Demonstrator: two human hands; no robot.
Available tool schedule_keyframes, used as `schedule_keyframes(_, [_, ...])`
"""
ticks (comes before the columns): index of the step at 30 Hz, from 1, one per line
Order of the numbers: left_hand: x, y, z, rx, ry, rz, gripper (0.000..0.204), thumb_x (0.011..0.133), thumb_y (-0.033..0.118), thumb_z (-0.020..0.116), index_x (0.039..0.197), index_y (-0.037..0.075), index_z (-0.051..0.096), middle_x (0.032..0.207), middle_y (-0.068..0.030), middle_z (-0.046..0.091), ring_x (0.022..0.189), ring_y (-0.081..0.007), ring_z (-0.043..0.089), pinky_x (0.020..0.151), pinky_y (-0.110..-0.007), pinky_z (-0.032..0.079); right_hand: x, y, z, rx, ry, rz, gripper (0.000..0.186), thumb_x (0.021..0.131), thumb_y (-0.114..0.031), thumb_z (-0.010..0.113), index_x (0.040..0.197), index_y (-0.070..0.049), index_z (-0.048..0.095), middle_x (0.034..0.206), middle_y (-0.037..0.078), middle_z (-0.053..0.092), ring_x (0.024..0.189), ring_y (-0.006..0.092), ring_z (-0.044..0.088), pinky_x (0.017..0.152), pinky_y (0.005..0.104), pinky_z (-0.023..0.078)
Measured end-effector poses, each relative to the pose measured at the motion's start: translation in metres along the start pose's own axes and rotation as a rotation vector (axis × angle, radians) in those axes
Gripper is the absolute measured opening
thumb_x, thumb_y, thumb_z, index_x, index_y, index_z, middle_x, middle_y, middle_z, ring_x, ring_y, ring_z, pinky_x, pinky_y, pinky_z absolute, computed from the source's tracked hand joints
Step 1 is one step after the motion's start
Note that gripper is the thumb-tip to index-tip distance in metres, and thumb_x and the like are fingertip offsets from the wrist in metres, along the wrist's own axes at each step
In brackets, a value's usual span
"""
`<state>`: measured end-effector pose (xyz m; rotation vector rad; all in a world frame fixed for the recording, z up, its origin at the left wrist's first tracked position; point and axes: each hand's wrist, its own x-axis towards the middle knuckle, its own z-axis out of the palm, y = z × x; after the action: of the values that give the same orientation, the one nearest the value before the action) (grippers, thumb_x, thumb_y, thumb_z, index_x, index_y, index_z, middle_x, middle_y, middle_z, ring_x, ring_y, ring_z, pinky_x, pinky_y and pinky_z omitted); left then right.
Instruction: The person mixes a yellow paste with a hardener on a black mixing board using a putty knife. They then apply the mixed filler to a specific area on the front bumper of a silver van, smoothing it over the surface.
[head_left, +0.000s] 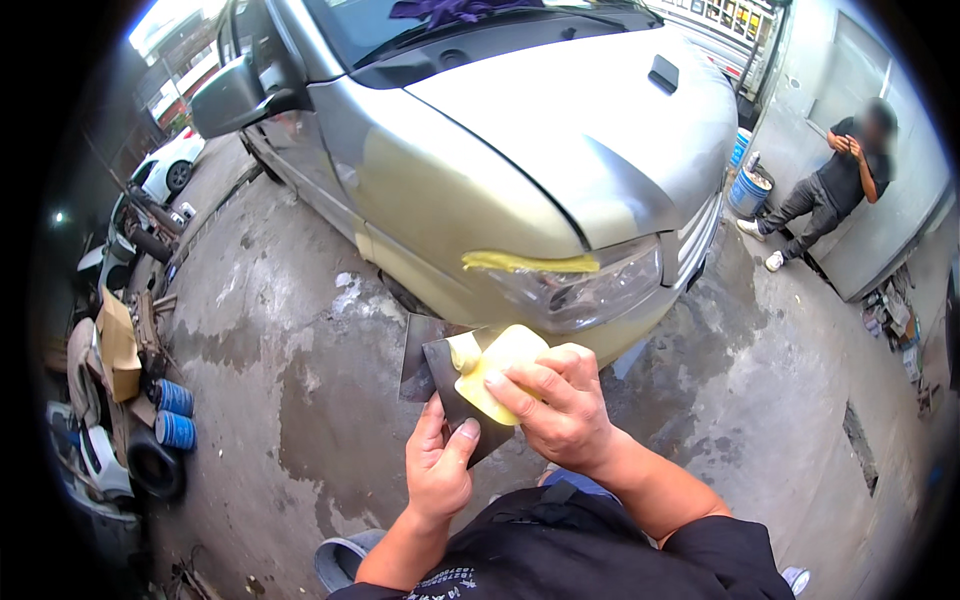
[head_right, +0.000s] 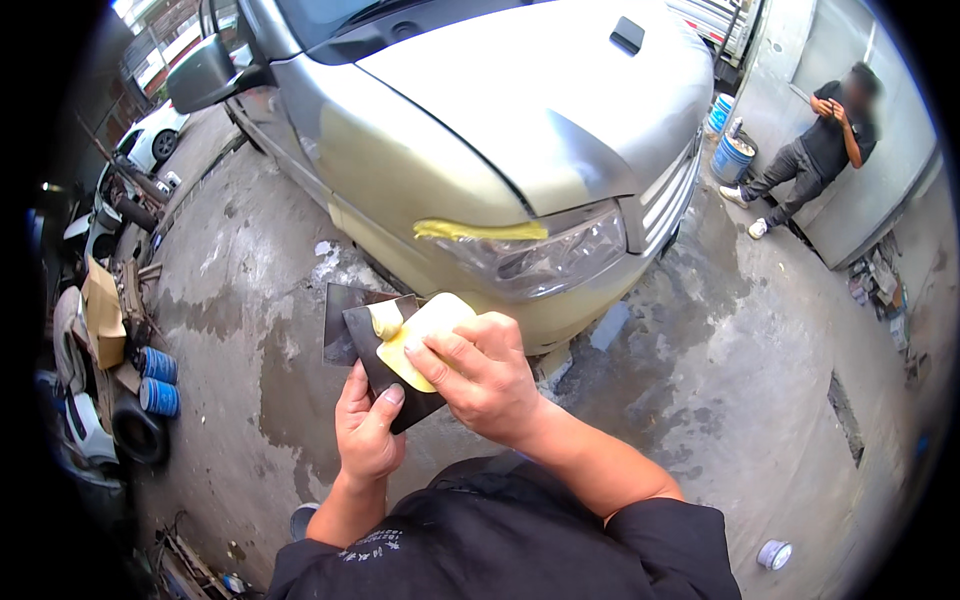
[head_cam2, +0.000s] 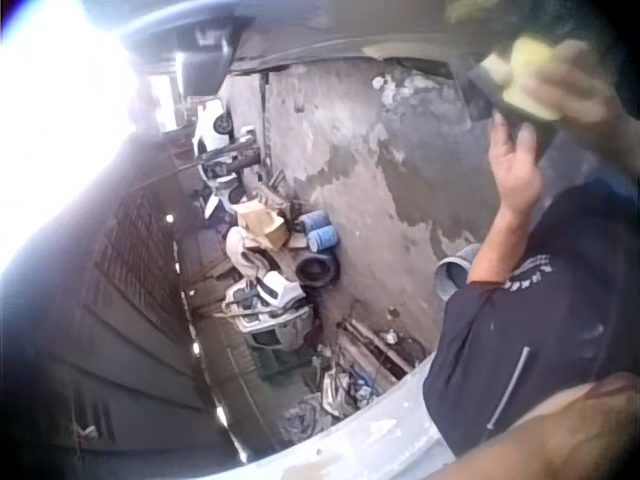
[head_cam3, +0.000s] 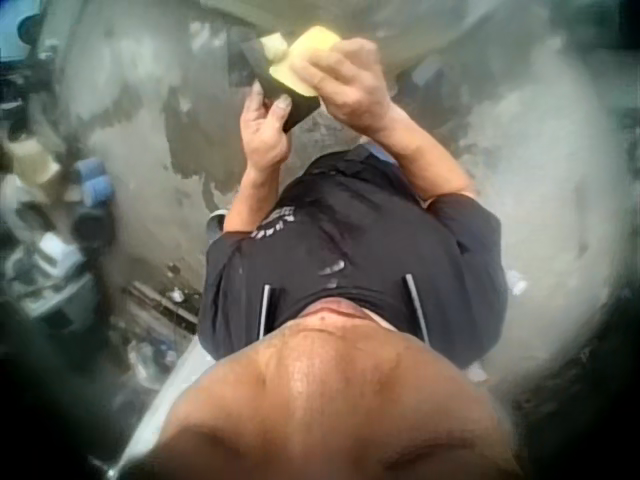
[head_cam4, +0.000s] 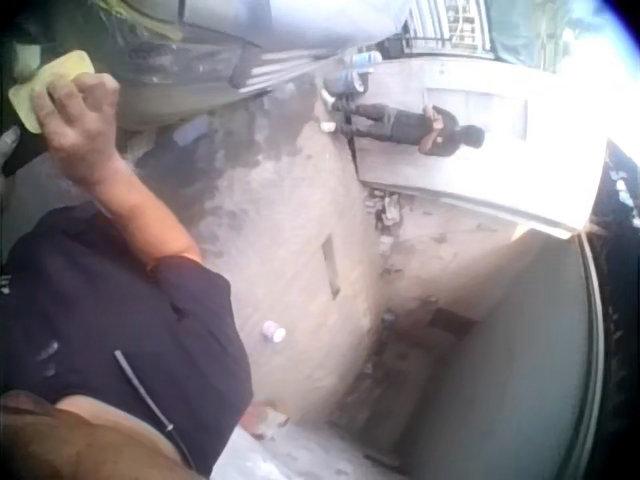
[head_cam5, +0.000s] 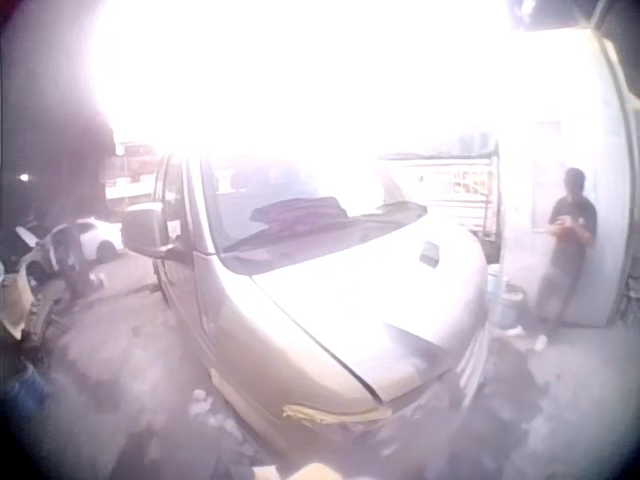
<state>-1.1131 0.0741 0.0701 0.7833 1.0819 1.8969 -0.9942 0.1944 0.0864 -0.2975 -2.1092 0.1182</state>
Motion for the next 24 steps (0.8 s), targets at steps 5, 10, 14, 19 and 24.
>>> schedule_keyframes(5, [0.05, -0.009, 0.023, 0.615, -0.037, 0.306, 0.046, 0.09, -0.005, 0.044, 0.136, -0.007, 0.037, 0.13, -0.0112, 0.046, 0.116, -0.0175, 0.049, 0.1, -0.029, 0.036, 0.003, 0.069, -0.02, 0.203, -0.015, 0.161, 0.031, 0.068, -0.004, 0.066, 0.099, -0.009, 0.068, 0.097, 0.003, 0.062, 0.088, 0.0225, 0.054, 0.08, 0.0355, 0.042])
schedule_keyframes(10, [0.118, -0.001, 0.043, 0.162, -0.03, 0.378, 0.05, 0.087, -0.005, 0.047, 0.136, -0.006, 0.036, 0.133, -0.0151, 0.048, 0.118, -0.0225, 0.05, 0.103, -0.036, 0.036, 0.007, 0.128, -0.058, 0.389, 0.052, 0.486, 0.022, 0.079, -0.001, 0.065, 0.101, -0.004, 0.065, 0.098, 0.01, 0.063, 0.09, 0.0268, 0.055, 0.082, 0.035, 0.044])
schedule_keyframes(14, [0.164, 0.001, 0.026, -0.02, -0.113, 0.35, 0.053, 0.082, -0.008, 0.045, 0.135, -0.003, 0.04, 0.131, -0.0154, 0.051, 0.12, -0.0275, 0.051, 0.105, -0.042, 0.038, 0.011, 0.166, -0.08, 0.243, 0.05, 0.622, 0.023, 0.08, -0.002, 0.063, 0.102, -0.003, 0.063, 0.098, 0.011, 0.063, 0.089, 0.0276, 0.055, 0.082, 0.0349, 0.044])
schedule_keyframes(19, [0.226, 0.004, 0.009, -0.211, -0.249, 0.301, 0.055, 0.078, -0.006, 0.046, 0.133, -0.002, 0.042, 0.13, -0.0171, 0.052, 0.12, -0.0298, 0.051, 0.105, -0.044, 0.038, 0.044, 0.183, -0.081, -0.001, 0.037, 0.664, 0.022, 0.08, 0.001, 0.059, 0.101, -0.002, 0.063, 0.096, 0.011, 0.062, 0.088, 0.0282, 0.054, 0.08, 0.0359, 0.044])
schedule_keyframes(24, [0.293, 0.01, -0.01, -0.325, -0.432, 0.249, 0.058, 0.076, -0.004, 0.049, 0.133, -0.001, 0.042, 0.131, -0.0186, 0.05, 0.12, -0.0314, 0.05, 0.105, -0.046, 0.039, 0.078, 0.194, -0.049, -0.2, -0.005, 0.705, 0.023, 0.079, 0.002, 0.058, 0.101, -0.003, 0.063, 0.097, 0.01, 0.063, 0.09, 0.028, 0.055, 0.081, 0.0352, 0.046])
